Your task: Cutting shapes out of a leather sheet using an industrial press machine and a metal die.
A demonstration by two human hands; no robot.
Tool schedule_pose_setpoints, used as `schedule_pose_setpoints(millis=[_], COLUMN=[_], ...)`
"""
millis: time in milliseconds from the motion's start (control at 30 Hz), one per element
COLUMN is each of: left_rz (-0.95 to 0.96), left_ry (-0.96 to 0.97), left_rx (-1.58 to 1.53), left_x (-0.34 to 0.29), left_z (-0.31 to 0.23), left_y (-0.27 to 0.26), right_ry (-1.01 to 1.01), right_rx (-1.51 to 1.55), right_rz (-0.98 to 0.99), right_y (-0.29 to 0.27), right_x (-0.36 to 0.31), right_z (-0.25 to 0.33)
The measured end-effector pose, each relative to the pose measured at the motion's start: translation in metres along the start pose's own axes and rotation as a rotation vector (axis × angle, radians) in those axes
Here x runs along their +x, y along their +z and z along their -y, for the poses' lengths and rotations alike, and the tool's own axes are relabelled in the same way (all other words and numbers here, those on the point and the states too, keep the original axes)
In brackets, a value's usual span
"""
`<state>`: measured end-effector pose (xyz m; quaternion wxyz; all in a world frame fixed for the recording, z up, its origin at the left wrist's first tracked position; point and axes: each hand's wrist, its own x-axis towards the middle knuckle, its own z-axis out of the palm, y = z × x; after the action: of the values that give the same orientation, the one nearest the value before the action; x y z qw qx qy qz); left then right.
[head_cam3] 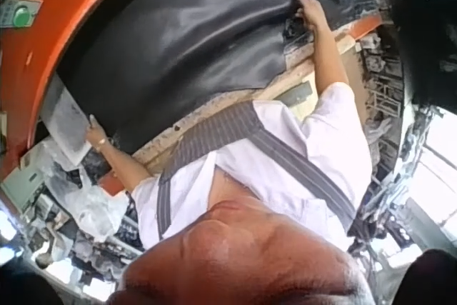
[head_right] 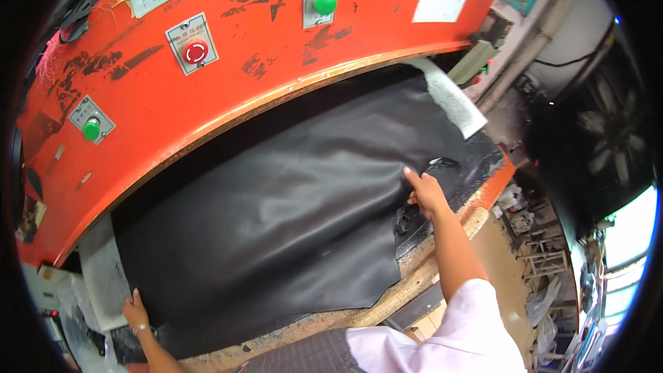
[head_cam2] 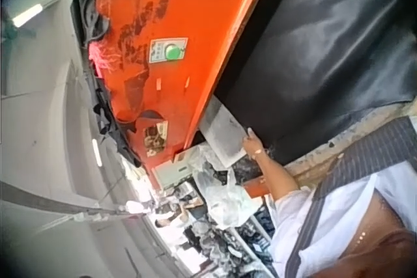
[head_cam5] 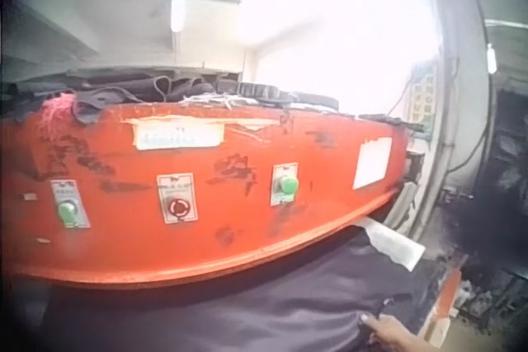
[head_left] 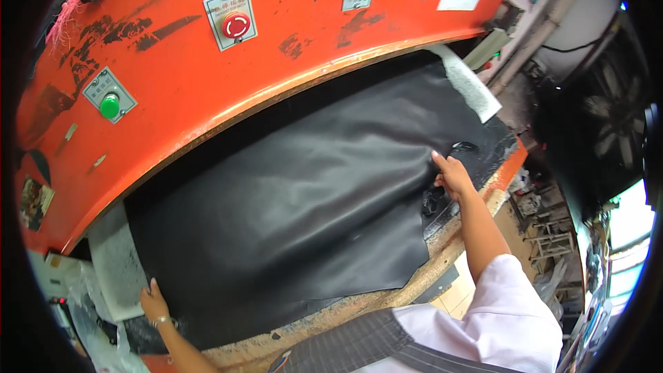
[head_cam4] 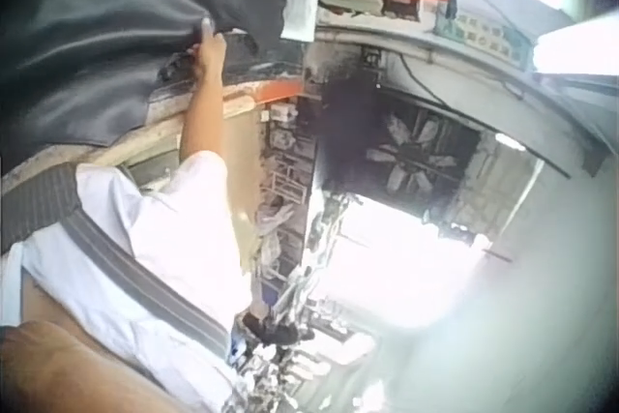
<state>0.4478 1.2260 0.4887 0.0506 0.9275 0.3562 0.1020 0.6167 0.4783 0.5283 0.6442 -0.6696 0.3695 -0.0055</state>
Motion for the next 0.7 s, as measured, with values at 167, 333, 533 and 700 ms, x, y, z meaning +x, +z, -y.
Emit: schedule_pose_setpoints(millis=[167,333,533,700], left_rz=[-0.115,-0.023,-0.033,-0.082], left_ry=[-0.045,-0.033,-0.091,-0.108], left_rx=[0.031,0.016,-0.013,-0.028], left_x=[-0.010,-0.034,-0.054,-0.037], left_z=[-0.011,-0.048,-0.058,-0.034], left_y=[-0.005,-0.009,-0.018,-0.020], right_ry=[-0.235,-0.351,-0.019,-0.009], right_rx=[-0.316,-0.344,0.027,0.109], right_rz=[0.135,0.006,0.384,0.340], right_y=[-0.012,-0.015,-0.051,-0.050], right_x=[0.013,0.049,0.053,0.043], right_z=[0.002,0.042,0.044,0.029])
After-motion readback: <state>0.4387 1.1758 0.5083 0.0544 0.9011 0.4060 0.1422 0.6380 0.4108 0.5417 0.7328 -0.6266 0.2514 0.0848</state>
